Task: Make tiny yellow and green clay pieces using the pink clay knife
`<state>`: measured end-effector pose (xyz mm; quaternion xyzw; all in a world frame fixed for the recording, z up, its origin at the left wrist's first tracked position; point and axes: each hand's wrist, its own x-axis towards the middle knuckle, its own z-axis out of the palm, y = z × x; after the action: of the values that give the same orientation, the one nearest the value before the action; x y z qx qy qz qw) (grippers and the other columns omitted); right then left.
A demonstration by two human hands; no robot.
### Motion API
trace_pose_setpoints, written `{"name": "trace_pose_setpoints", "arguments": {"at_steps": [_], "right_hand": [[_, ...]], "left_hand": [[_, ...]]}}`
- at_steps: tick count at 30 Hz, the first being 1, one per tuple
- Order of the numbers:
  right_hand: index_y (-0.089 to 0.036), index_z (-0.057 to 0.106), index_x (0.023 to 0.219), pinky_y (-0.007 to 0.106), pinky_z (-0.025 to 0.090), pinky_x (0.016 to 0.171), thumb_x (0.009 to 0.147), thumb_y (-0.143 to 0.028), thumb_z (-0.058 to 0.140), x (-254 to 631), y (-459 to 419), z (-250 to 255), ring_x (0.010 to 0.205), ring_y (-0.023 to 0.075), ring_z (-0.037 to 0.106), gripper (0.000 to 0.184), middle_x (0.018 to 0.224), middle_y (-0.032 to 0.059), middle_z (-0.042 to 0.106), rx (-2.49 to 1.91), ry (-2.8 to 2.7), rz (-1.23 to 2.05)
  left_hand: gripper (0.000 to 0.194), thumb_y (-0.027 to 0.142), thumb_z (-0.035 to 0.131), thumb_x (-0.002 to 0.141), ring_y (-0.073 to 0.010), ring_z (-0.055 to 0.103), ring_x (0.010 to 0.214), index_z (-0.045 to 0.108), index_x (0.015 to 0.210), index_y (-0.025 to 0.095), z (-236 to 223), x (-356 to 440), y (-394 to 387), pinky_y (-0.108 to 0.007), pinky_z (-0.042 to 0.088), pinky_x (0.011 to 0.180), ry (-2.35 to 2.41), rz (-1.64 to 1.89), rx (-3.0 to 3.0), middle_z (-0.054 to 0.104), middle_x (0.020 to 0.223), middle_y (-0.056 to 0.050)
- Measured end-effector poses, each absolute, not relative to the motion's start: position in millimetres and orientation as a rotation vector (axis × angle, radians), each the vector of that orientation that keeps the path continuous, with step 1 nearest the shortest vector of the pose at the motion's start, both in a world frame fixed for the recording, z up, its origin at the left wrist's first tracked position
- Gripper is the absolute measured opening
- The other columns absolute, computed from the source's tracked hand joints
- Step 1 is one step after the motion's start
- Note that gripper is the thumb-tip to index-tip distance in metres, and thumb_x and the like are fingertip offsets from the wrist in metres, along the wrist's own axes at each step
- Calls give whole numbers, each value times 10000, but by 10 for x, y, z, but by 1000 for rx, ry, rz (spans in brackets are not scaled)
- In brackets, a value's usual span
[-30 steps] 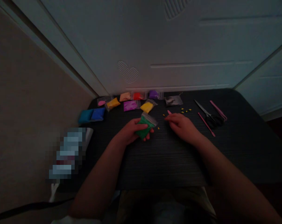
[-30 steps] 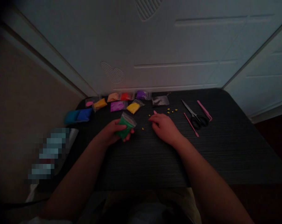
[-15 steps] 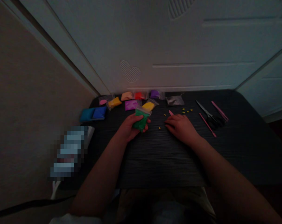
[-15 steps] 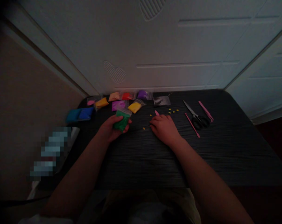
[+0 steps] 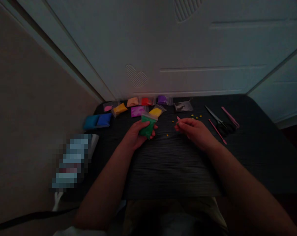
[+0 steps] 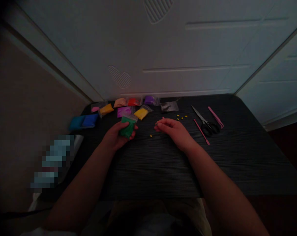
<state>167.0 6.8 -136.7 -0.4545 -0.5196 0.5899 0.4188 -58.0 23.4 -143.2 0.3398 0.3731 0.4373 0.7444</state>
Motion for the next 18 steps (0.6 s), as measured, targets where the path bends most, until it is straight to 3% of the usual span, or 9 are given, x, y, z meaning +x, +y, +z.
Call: {"name": "trace_pose_setpoints", "arguments": {"at_steps": [5,18], "right_hand": [[-197,595,787,241,420,722,716,-257,607,1670,29,-1301,730,80,577,94,764,-21,632,-912,-952,1817],[-220,562,725,232,435,686,661,-162,641,1676,-47,-1201,686,67,546,117,737,-48,588,-703,-851,1877]], "left_hand": [[155,215,548,711,-119,576,503,559,834,121,-1437,-578,235,-212,444,412,810,957,747,640,721,-42],[156,211,547,712,-121,578,505,557,839,121,-1440,-559,227,-217,449,417,848,935,735,642,722,-45]]}}
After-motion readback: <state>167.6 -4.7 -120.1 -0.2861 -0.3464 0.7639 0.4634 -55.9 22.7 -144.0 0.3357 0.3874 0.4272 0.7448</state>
